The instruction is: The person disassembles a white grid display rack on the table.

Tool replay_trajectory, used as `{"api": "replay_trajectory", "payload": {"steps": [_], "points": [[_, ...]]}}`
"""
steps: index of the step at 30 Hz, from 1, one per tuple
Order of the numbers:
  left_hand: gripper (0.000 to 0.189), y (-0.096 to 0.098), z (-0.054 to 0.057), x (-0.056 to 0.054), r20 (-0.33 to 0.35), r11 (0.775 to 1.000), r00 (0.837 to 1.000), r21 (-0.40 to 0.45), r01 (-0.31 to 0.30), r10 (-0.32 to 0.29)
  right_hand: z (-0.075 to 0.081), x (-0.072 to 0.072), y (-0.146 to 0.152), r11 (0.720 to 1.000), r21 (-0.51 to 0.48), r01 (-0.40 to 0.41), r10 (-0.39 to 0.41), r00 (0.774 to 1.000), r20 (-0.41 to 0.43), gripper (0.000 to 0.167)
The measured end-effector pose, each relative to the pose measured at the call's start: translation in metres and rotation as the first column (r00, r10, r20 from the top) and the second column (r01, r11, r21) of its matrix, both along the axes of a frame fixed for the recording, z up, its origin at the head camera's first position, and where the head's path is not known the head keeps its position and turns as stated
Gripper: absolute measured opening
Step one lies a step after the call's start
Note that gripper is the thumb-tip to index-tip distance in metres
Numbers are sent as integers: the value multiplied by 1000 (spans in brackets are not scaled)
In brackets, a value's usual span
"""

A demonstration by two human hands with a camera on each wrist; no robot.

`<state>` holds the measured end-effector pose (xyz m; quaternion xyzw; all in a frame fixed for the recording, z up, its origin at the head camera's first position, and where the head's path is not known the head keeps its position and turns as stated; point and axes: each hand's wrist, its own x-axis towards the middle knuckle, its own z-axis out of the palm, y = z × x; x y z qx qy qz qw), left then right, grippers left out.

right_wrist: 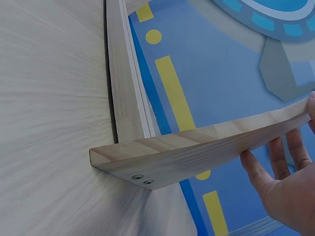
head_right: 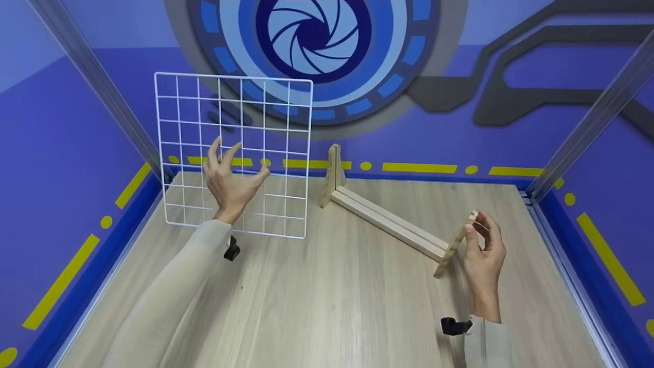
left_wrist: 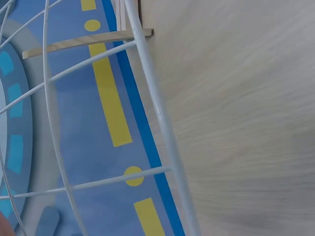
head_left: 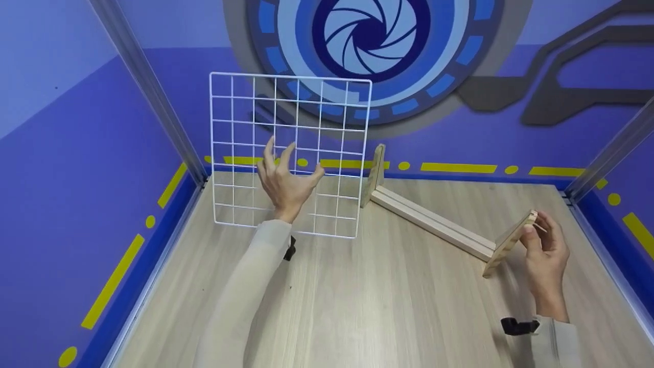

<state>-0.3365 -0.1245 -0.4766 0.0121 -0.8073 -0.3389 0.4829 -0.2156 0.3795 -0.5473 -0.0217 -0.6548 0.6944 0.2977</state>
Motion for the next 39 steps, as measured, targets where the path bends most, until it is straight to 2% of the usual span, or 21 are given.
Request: {"api": "replay_trajectory", "payload": {"steps": [9,14,21,32,39], "points": [[69,-13,-17,4,80,1000,996,-5,-25,26,0,1,1,1000,5,-14,14,1000,-16,45],[70,-21,-29,5,113,1000,993,-2,-16,16,1,1,1,1000,6,-6,7,1000,-10,44],[74,-28,-41,9,196,1000,981,4,4,-4,1,1,0,1000,-13,-13,13,1000,-26,44],[73,-37,-62,14,266,1000,964,0,-16,15,0,3,0,1000,-3,-7,7,1000,-5,44],[73,-43,-73,12,292,999,956,-26,-25,31,0,1,0,1000,18,0,0,1000,1,44]]}}
